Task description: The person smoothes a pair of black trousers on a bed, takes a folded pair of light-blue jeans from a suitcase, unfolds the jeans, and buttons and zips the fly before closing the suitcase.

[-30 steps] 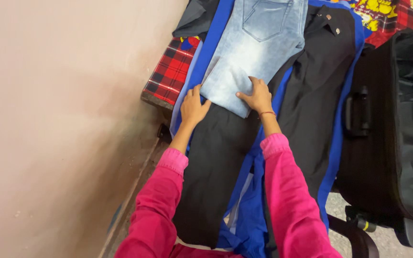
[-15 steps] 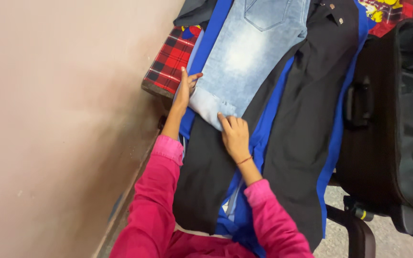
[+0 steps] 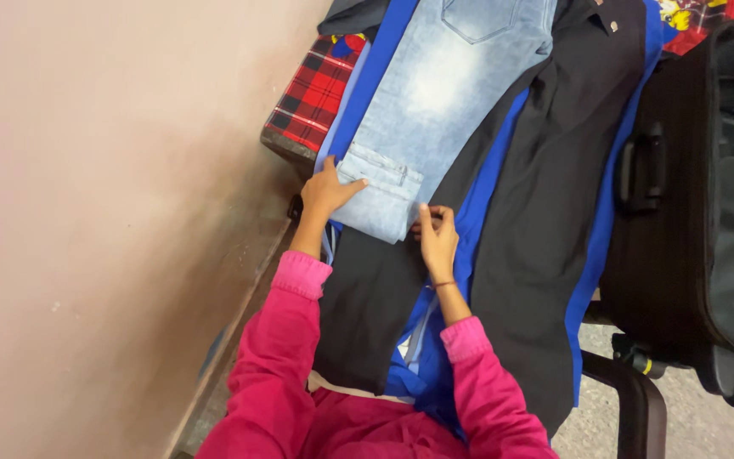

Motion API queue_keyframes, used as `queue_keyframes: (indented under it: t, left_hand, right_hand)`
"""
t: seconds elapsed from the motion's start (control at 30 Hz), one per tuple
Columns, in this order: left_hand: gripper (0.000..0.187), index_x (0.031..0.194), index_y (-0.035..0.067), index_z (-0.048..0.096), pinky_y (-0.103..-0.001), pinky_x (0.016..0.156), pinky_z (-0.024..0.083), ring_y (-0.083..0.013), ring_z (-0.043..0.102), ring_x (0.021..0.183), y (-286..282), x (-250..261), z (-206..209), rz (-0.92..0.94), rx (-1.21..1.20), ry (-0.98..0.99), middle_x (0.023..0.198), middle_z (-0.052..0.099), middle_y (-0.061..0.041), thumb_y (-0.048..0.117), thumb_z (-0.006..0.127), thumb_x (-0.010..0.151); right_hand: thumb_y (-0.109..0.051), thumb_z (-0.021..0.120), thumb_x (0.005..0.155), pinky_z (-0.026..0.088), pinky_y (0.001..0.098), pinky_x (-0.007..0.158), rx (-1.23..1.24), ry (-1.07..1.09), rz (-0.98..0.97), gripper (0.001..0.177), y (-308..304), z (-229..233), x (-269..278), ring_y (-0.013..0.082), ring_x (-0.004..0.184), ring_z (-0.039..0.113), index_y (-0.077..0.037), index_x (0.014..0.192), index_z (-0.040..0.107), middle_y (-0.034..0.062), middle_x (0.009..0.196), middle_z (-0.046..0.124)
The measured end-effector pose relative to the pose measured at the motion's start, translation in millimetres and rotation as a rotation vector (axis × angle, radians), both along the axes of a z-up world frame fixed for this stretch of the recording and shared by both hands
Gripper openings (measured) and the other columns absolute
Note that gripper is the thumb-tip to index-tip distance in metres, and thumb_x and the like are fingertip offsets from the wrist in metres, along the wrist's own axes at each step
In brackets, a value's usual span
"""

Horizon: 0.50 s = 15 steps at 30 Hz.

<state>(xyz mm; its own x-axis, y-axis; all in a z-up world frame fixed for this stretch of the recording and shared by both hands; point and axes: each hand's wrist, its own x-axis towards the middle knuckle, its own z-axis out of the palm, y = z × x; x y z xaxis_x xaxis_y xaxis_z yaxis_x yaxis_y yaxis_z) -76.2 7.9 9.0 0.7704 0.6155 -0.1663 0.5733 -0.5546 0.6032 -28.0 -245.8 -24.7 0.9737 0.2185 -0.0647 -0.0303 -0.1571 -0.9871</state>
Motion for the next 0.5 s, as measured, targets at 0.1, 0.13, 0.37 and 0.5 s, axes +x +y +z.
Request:
queue_keyframes:
  t: [0.1, 0.13, 0.37, 0.5]
  left_hand:
    - [0.103, 0.149, 0.006, 0.048, -0.049, 0.098, 0.052, -0.0425, 0.066, 0.118, -6.3, -5.0, 7.0, -0.013, 0.005, 0.044, 0.124, 0.070, -0.027, 0.074, 0.070, 0.075]
    - [0.101, 0.146, 0.006, 0.051, -0.049, 0.099, 0.051, -0.0426, 0.066, 0.118, -6.7, -4.3, 7.6, -0.014, -0.014, -0.006, 0.124, 0.069, -0.027, 0.076, 0.068, 0.076]
    - [0.098, 0.141, 0.000, 0.054, -0.051, 0.094, 0.050, -0.0470, 0.064, 0.112, -47.7, -2.5, 10.4, 0.057, -0.101, -0.360, 0.116, 0.068, -0.032, 0.074, 0.069, 0.078]
    - [0.095, 0.139, 0.001, 0.050, -0.055, 0.081, 0.053, -0.0461, 0.070, 0.095, -63.6, -10.0, 7.9, -0.041, 0.024, -0.113, 0.098, 0.073, -0.029, 0.074, 0.066, 0.081]
  right_hand:
    - [-0.037, 0.074, 0.094, 0.052, 0.0240, 0.059, 0.006, 0.185, 0.059, 0.053, 6.7, 9.9, 13.6, 0.0074, 0.064, 0.061, -0.002, 0.126, 0.049, -0.0026, 0.074, 0.065]
    - [-0.036, 0.076, 0.093, 0.050, 0.0235, 0.058, 0.018, 0.255, 0.083, 0.059, 8.6, 16.3, 19.6, 0.0067, 0.063, 0.057, -0.003, 0.131, 0.046, -0.0035, 0.073, 0.062]
    - [-0.005, 0.077, 0.086, 0.037, 0.0220, 0.055, 0.117, -0.179, 0.191, 0.068, -19.9, 74.6, 20.6, 0.0033, 0.060, 0.046, -0.003, 0.147, 0.048, -0.0048, 0.069, 0.050]
    - [-0.003, 0.076, 0.083, 0.040, 0.0213, 0.052, -0.022, -0.254, 0.128, 0.071, -36.1, 39.2, 3.7, 0.0033, 0.056, 0.047, -0.005, 0.146, 0.044, -0.0047, 0.064, 0.052]
